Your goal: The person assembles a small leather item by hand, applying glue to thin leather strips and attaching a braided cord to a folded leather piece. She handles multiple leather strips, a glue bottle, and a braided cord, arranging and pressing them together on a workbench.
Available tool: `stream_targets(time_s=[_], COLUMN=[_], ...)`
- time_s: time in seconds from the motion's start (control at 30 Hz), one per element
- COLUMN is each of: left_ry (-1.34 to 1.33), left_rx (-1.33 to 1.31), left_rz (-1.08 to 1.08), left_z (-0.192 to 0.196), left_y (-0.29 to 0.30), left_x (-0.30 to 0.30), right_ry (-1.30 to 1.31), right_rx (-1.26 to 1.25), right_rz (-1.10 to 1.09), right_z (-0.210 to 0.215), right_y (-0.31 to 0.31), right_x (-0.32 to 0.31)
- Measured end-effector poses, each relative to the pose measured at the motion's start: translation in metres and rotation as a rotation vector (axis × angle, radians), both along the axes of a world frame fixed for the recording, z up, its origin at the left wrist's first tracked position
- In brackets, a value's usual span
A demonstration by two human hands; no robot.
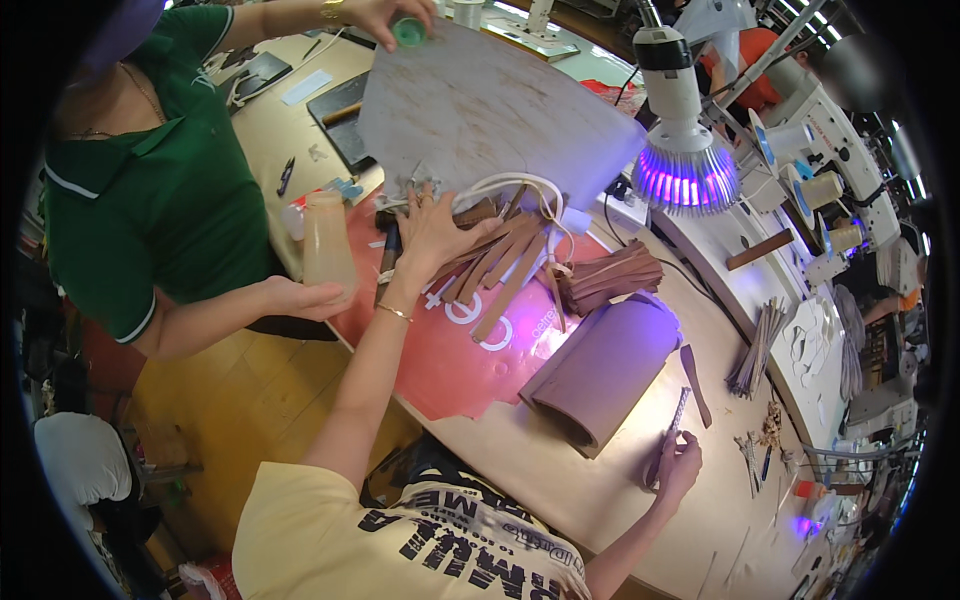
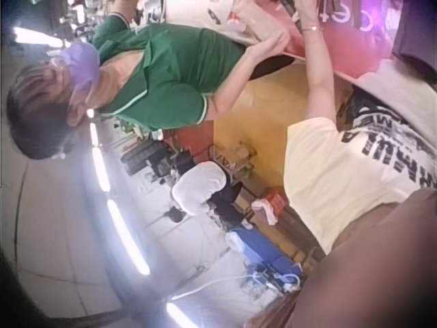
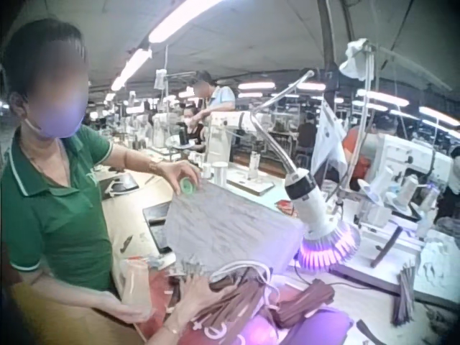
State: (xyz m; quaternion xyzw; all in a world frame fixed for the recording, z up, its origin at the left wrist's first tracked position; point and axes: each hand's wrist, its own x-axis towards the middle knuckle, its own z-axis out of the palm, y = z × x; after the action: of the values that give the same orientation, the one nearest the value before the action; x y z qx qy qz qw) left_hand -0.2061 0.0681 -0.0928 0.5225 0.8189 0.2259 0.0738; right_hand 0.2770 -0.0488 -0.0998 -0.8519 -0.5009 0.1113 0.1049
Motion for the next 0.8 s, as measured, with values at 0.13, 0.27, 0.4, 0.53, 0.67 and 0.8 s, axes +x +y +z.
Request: stream_targets(time_s=[0.13, 0.27, 0.4, 0.53, 0.67, 0.8], left_ry=[0.047, 0.122, 0.026, -0.039, -0.122, -0.22], left_rx=[-0.007, 0.064, 0.05, 0.14, 0.339, 0.265], left_rz=[-0.039, -0.046, -0.085, -0.165, -0.269, -0.257], left_z=[-0.009, -0.02, -0.022, -0.028, -0.034, -0.028], left_y=[-0.003, -0.01, -0.002, 0.009, 0.012, 0.012], left_x=[0.007, 0.013, 0.003, -0.011, -0.021, -0.037], right_ry=[-0.267, -0.182, -0.161, -0.082, 0.199, 0.269], right_rx=[0.259, 0.379, 0.511, 0.448, 0.307, 0.209], right_rz=[0.143, 0.259, 0.525, 0.947, 1.26, 1.173], right_z=[0.009, 0.035, 0.064, 0.081, 0.066, 0.029], right_y=[0.002, 0.023, 0.055, 0.101, 0.185, 0.273], right_x=[-0.016, -0.048, -0.099, -0.153, -0.223, -0.297])
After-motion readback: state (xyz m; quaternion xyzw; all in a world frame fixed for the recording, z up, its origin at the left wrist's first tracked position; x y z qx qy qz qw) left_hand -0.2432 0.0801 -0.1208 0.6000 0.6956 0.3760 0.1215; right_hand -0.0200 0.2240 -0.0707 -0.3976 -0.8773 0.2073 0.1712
